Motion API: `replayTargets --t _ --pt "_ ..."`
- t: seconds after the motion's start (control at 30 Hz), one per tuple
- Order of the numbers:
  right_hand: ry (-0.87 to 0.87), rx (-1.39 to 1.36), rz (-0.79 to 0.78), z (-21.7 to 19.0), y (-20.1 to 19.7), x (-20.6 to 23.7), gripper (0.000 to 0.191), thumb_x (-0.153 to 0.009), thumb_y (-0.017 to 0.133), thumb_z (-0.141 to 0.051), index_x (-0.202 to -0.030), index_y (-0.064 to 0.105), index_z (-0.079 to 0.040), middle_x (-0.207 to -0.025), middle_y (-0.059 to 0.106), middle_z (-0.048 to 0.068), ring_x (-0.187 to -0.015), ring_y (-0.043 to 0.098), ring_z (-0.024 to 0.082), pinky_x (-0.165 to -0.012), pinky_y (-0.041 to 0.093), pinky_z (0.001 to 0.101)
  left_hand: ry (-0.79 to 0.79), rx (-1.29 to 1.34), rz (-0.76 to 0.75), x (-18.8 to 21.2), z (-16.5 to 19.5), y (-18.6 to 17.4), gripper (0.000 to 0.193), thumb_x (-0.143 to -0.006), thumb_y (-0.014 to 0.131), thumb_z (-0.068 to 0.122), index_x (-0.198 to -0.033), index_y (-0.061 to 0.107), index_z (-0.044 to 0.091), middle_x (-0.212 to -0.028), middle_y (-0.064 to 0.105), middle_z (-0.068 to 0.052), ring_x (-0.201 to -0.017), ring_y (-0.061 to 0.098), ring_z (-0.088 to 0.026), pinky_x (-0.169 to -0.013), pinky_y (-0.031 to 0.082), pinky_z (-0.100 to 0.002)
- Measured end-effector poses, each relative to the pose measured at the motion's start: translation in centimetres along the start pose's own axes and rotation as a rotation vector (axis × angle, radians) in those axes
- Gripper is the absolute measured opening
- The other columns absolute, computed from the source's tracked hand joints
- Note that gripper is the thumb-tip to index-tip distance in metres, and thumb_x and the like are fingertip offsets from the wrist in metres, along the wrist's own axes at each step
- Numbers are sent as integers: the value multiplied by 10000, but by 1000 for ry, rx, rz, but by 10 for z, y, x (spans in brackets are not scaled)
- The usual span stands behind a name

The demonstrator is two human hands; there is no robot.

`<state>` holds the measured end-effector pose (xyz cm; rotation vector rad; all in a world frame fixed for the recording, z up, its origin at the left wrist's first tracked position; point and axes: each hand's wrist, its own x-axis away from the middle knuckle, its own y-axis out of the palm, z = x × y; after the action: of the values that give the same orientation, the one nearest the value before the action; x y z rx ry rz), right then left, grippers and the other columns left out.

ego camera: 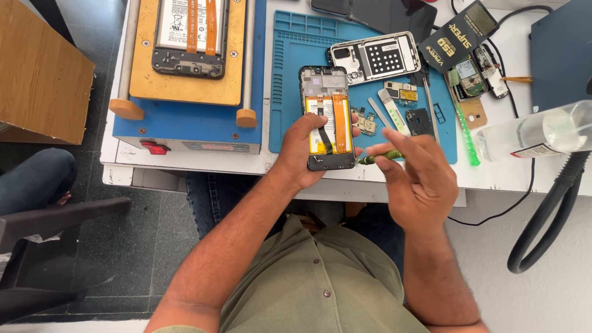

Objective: The person disassembles a smartphone with a cracked screen, removes the motherboard, and places the phone body on a heating press. They then use a plastic card to pry the screen from the frame and a screwdriver to remove screws from the internal chassis.

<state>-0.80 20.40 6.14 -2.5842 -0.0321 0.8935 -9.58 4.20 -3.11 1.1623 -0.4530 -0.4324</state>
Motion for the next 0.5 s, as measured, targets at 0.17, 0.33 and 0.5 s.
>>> replayTargets --t 0.17,0.33,0.5 --pt "5 86 -16 1 -4 -3 474 -1042 670 68 -1483 545 -55 -1207 672 160 -1106 713 250 -981 536 334 2 -4 -2 -1 -1 -1 522 -984 414 222 -1431 446 -46 -1234 627 -210 -1136 653 -284 -936 618 -533" --pt "160 -148 -36 -4 -5 -6 416 -983 543 44 -1388 490 -34 -1189 693 144 -1084 720 207 -981 600 316 4 2 -35 0 0 0 524 -991 414 221 -1433 447 -59 -1238 632 -210 -1138 657 -285 -924 614 -519" --pt "-10 125 -26 -6 -6 -10 393 -1027 694 57 -1400 618 -38 -1174 698 126 -1039 741 177 -821 617 252 -7 -28 14 0 0 1 534 -970 414 219 -1433 434 -45 -1233 631 -205 -1131 657 -274 -920 628 -523"
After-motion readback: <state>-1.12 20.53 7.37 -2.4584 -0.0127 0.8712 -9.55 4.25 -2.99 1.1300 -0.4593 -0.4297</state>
